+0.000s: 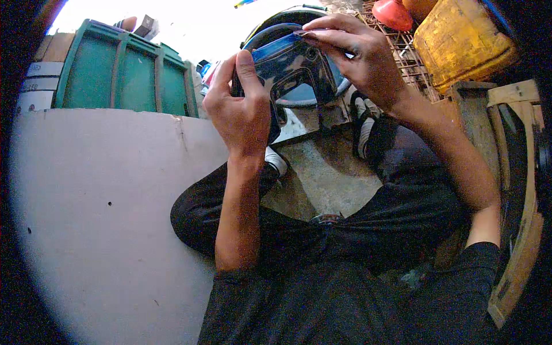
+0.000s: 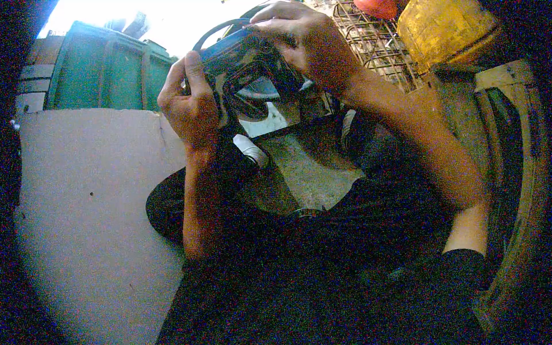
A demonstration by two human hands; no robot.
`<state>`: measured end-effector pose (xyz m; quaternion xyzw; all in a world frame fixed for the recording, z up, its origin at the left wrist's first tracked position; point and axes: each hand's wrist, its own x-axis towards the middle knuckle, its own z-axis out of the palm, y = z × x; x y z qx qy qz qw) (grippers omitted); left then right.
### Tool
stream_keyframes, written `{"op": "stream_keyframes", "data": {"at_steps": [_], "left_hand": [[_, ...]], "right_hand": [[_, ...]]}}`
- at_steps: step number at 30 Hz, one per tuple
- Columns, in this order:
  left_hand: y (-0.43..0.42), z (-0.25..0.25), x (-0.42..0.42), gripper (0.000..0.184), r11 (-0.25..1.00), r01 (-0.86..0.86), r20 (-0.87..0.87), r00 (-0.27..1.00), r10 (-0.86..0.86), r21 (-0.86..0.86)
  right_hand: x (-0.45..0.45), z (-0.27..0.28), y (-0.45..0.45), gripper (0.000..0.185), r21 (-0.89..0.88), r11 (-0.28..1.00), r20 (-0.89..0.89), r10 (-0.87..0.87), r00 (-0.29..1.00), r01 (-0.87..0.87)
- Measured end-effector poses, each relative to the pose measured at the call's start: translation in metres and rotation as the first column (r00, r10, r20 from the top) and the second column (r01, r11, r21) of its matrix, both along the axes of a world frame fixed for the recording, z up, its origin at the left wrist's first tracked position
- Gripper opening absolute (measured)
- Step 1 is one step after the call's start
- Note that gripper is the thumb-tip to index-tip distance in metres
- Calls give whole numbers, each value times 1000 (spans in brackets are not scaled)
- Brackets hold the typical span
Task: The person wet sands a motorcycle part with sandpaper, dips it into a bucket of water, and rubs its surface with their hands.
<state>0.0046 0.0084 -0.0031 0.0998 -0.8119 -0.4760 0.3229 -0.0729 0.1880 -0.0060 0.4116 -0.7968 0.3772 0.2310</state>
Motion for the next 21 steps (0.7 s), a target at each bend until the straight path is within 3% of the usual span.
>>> {"op": "stream_keyframes", "data": {"at_steps": [7,9,12,15,21], "left_hand": [[4,2,4,32,998,33,56,998,-36,60],[3,3,3,33,1000,11,0,1000,-11,-27],[4,3,4,32,999,25,4,1000,-25,38],[2,2,6,32,999,39,72,997,-38,-10],[2,0,3,33,1000,22,40,999,-22,6]], "right_hand": [[0,-1,-1,24,23,999,-8,45,999,-45],[-1,-1,1,28,42,998,-34,57,998,-56],[2,-1,2,34,41,998,11,37,999,-38],[0,-6,0,39,24,999,7,45,999,-45],[1,-1,5,34,34,998,31,47,998,-49]]}}
